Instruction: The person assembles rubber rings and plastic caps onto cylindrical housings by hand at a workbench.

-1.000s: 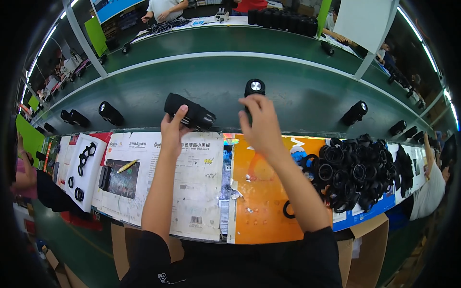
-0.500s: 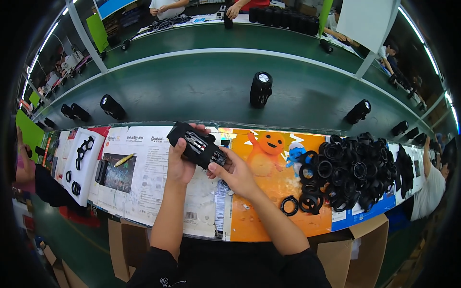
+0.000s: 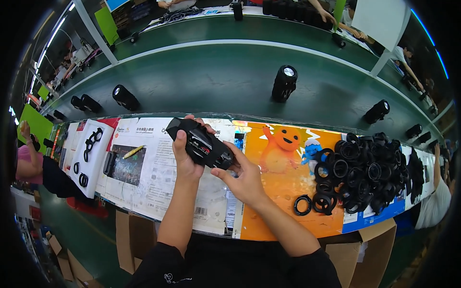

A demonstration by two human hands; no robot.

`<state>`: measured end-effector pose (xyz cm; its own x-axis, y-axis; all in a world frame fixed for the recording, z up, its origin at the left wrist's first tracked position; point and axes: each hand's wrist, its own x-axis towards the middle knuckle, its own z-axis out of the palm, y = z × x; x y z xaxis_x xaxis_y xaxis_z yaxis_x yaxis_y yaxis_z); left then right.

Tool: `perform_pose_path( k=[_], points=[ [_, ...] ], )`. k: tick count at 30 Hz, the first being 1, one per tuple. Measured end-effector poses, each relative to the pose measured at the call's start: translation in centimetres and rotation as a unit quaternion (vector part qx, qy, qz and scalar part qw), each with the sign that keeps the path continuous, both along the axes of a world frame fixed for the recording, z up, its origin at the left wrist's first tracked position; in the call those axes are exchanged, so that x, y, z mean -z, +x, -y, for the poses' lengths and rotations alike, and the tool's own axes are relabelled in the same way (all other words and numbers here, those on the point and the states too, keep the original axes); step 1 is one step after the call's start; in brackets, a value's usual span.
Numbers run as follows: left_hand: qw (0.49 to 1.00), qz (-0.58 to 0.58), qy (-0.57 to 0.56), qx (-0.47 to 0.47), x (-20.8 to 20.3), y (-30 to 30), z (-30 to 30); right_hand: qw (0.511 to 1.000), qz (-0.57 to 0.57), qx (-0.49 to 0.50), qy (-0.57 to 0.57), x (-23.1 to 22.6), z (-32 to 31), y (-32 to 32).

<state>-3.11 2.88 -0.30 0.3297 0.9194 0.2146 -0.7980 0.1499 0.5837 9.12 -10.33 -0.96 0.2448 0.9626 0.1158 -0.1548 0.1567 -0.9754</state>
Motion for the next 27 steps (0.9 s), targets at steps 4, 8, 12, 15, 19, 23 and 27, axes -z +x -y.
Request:
perform_pose_path(
  k=[4, 8, 12, 15, 19, 23, 27],
  points=[
    [0.988, 0.079, -0.032, 0.132, 0.0, -0.5, -0.4, 0.997, -0.058, -0.044, -0.029, 0.3, 0.0, 1.3],
    [0.988, 0.009, 0.061, 0.143, 0.5, -0.3, -0.4, 0.99, -0.1, -0.083, -0.062, 0.2, 0.1, 2.2],
    [0.991, -0.047, 0.084, 0.097, 0.5, 0.0, 0.3, 0.993, -0.097, -0.057, -0.044, -0.4, 0.5, 1.5],
    [0.992, -0.007, 0.07, 0.1, 0.3, 0.2, 0.5, 0.992, -0.112, -0.041, -0.037, 0.1, 0.6, 0.8],
    [0.991, -0.004, 0.081, 0.103, -0.4, 0.7, 1.0, 0.992, -0.11, -0.049, -0.038, 1.3, 0.7, 1.8],
    [0.989, 0.005, 0.082, 0.12, -0.6, 0.4, 0.9, 0.986, -0.129, -0.097, -0.036, 1.0, 0.5, 2.7],
    [0.985, 0.013, 0.088, 0.147, -0.6, 0.3, 1.0, 0.979, -0.152, -0.126, -0.045, 0.7, 0.5, 2.9]
  ],
)
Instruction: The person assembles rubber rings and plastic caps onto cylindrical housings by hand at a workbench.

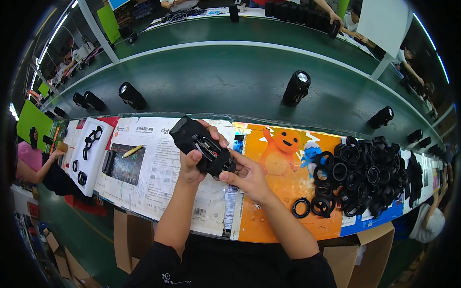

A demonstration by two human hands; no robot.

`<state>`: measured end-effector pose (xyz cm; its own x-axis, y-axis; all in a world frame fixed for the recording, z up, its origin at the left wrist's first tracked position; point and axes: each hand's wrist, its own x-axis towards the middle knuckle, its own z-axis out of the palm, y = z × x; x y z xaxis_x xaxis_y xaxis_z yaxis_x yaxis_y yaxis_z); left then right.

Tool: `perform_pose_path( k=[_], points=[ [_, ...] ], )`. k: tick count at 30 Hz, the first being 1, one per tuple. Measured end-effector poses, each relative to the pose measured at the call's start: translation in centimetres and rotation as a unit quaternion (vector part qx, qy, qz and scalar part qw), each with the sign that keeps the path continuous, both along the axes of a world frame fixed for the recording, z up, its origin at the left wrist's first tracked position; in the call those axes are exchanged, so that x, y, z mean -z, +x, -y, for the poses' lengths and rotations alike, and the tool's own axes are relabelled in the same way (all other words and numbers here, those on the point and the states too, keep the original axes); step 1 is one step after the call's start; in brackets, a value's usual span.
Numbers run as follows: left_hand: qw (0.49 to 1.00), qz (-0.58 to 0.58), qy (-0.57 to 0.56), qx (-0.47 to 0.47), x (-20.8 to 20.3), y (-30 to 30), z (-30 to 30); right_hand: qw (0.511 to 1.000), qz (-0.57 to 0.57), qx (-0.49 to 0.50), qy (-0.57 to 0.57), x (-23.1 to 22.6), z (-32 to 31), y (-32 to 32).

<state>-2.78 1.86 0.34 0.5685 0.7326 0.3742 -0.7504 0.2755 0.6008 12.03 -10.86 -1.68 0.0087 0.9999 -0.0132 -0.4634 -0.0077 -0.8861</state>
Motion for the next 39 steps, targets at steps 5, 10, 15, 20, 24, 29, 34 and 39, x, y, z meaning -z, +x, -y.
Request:
perform_pose_path(
  k=[5, 10, 15, 20, 24, 29, 34, 39],
  points=[
    [1.0, -0.02, 0.01, -0.017, 0.4, 0.2, 0.0, 0.999, 0.013, 0.021, 0.026, 0.8, -0.1, -0.2],
    [0.999, -0.029, 0.038, 0.004, 0.2, 0.0, -0.2, 0.999, 0.016, 0.018, 0.03, 0.8, -0.1, -0.2],
    [0.999, -0.033, 0.025, -0.018, 0.5, 0.6, 0.4, 1.0, -0.008, 0.027, 0.011, 1.3, 0.0, 0.1],
    [0.999, -0.023, 0.016, -0.031, 0.5, 1.4, 1.0, 0.999, 0.036, 0.031, -0.006, -1.0, 0.5, 0.6],
    [0.994, 0.033, -0.107, -0.001, 1.6, 0.8, 0.4, 0.985, 0.169, 0.02, -0.042, -3.9, 0.9, -0.5],
    [0.994, -0.017, -0.107, 0.017, 2.3, 1.5, -0.2, 0.845, 0.532, 0.05, -0.032, -6.8, 5.8, 5.5],
    [0.987, -0.158, -0.021, -0.024, 1.1, 1.6, 0.4, 0.617, 0.781, 0.089, -0.036, -8.9, 12.3, 9.2],
    [0.977, -0.211, -0.028, -0.022, 2.3, 2.1, 0.5, 0.616, 0.786, 0.003, -0.049, -7.5, 14.4, 11.2]
  ],
)
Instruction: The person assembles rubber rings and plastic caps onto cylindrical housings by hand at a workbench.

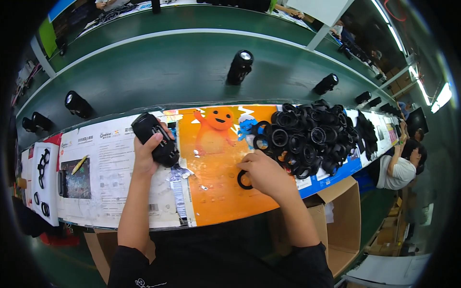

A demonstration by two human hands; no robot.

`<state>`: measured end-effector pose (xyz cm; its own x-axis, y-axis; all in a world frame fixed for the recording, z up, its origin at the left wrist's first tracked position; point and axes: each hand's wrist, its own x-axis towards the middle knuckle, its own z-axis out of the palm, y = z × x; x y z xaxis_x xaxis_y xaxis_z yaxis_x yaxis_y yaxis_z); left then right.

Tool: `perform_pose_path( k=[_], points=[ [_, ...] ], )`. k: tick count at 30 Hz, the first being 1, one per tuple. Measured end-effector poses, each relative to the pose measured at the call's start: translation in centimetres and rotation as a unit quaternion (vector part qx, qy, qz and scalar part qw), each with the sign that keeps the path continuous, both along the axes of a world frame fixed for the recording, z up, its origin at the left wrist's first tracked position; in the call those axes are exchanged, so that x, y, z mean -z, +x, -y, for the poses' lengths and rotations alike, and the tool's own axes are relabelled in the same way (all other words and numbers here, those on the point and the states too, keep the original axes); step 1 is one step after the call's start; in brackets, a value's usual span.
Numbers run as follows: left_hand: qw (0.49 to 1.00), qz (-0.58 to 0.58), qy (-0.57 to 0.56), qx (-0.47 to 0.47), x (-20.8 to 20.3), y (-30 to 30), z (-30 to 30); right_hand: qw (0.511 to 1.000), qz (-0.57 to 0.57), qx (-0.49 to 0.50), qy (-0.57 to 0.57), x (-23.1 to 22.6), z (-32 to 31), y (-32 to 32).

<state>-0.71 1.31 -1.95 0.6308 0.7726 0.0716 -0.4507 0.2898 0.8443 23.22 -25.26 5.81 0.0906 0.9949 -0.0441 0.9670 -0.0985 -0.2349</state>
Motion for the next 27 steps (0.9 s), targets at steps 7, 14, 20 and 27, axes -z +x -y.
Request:
perform_pose_path(
  k=[7, 14, 20, 27],
  points=[
    [0.997, 0.067, 0.012, 0.033, 1.6, -0.1, -1.1, 0.996, -0.083, 0.037, -0.016, -0.8, -2.9, -0.3],
    [0.997, 0.013, 0.057, -0.041, -0.2, -0.7, -0.7, 0.953, -0.106, 0.01, 0.283, 3.6, -7.8, -4.3],
    [0.997, 0.041, -0.003, 0.064, 0.2, -1.5, -1.7, 0.965, -0.141, -0.077, 0.205, 5.0, -7.5, -4.8],
    [0.998, -0.014, 0.055, 0.04, 0.6, -1.5, -0.8, 0.974, -0.214, -0.007, 0.079, 4.8, -10.3, -3.6]
  ],
)
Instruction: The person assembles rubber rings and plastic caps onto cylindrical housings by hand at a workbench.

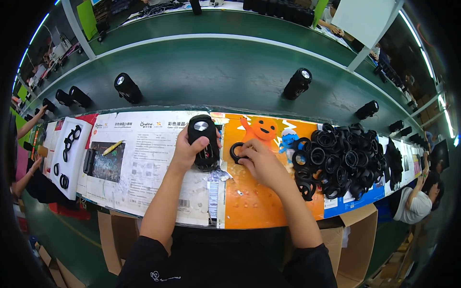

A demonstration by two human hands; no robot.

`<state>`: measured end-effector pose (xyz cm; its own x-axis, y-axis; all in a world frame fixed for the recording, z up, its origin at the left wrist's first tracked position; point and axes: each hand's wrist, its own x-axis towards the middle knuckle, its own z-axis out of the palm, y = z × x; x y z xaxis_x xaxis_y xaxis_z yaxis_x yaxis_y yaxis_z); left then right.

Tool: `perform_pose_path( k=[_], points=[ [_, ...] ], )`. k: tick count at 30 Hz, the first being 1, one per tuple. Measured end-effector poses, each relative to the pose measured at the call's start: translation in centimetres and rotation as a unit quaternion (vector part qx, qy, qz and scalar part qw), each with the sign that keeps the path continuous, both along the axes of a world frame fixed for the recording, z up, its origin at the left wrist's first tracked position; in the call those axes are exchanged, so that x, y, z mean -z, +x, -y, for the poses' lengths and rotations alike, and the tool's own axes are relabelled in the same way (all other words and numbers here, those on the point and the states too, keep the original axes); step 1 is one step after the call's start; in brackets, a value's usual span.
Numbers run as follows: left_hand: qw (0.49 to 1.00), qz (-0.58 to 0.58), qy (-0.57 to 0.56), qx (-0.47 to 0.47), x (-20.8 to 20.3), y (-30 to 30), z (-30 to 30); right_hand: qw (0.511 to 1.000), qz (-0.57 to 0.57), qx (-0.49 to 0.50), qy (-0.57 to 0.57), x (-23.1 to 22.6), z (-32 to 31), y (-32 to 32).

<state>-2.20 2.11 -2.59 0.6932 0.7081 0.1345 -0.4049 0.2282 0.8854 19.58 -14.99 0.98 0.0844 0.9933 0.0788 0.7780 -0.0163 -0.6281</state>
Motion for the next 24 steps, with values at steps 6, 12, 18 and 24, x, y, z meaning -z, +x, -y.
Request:
perform_pose_path(
  k=[6, 12, 18, 24],
  points=[
    [0.997, -0.049, 0.055, -0.002, -1.0, 0.7, 1.1, 0.98, -0.124, -0.046, 0.149, -4.5, -3.9, 2.2],
    [0.99, -0.098, 0.101, -0.011, -1.7, 0.4, 1.2, 0.928, -0.358, -0.08, -0.067, -8.8, -7.8, 2.1],
    [0.977, -0.132, 0.165, -0.014, -2.4, 0.6, 1.6, 0.953, -0.266, -0.13, -0.06, -11.3, -8.0, 1.5],
    [0.974, -0.144, 0.175, 0.0, -2.9, 0.6, 1.5, 0.979, -0.057, -0.196, 0.01, -12.3, -7.1, 1.1]
  ],
)
